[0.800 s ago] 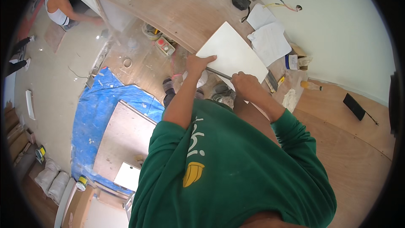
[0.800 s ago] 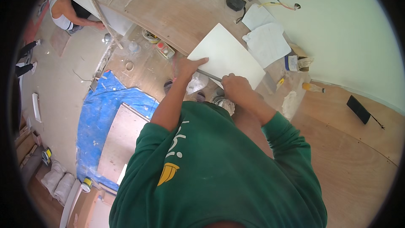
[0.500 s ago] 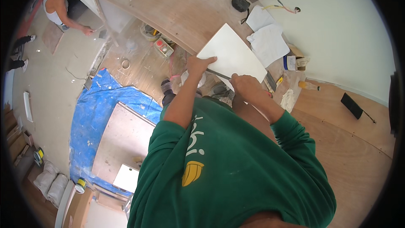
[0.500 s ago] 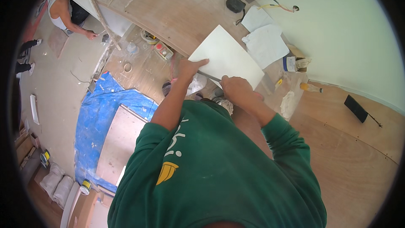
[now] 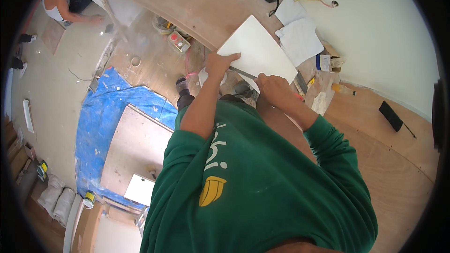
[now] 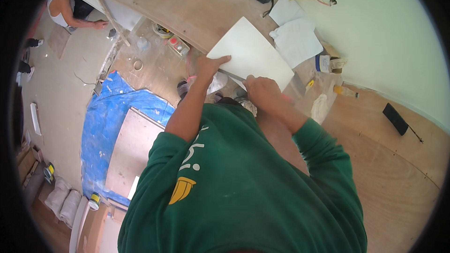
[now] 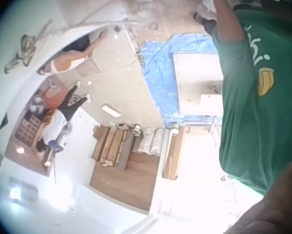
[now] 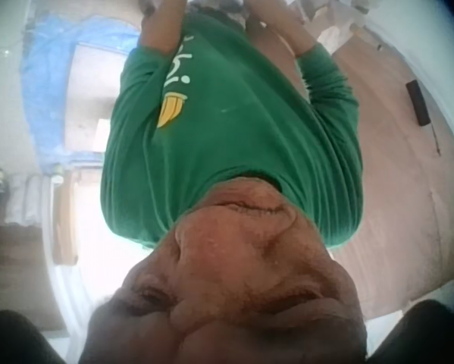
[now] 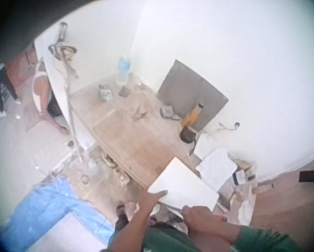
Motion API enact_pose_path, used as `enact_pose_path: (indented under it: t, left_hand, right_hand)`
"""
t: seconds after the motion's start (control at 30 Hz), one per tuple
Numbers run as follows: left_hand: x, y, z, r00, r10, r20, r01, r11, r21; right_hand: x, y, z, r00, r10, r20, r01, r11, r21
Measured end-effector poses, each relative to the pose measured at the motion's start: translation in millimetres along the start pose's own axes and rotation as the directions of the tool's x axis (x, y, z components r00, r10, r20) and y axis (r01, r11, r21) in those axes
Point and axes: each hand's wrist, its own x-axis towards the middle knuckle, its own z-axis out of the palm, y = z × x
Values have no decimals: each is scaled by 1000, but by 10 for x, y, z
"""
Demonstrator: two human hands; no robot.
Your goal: The person uses a utility knife to score and cut a white rectangular panel on a workbench. They repeatedly score the edges, flip the panel, and snap off sections to size the material.
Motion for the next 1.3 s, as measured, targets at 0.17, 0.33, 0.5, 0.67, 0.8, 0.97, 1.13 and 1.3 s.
enact_pose_path:
  t: [0.17, 0.33, 0.5, 0.67, 0.8, 0.97, 1.13, 1.3]
  left_hand:
    - [-56, 114, -42, 998, -47, 30, 49, 997, -65]
    - [-84, 134, -37, 993, 105, -54, -106, 994, -19]
    - [-75, 75, -32, 1000, -5, 13, 6, 994, -110]
    - [-76, 57, -18, 997, 77, -3, -77, 996, -53]
    - [-74, -105, 77, 997, 71, -32, -73, 993, -93]
    - [-112, 67, 2, 1000, 2, -20, -5, 989, -148]
    - [-119, 86, -16, 999, 1, -35, -5, 994, -108]
    - [-136, 145, 23, 998, 4, -59, -4, 1000, -4]
  right_hand:
    - [121, 36, 403, 1000, -22, -10, 22, 999, 38]
    - [72, -16, 137, 999, 9, 38, -10, 1000, 24]
    - [-2, 90, 152, 995, 16, 96, -20, 999, 44]
    - [-5, 157, 681, 991, -111, 71, 109, 993, 40]
    - [-349, 116, 113, 986, -55, 157, 51, 998, 25]
    - [-292, 107, -23, 998, 4, 64, -8, 998, 65]
    - [-232, 80, 59, 998, 38, 58, -41, 997, 59]
    - [-63, 112, 503, 1000, 11, 15, -11, 999, 31]
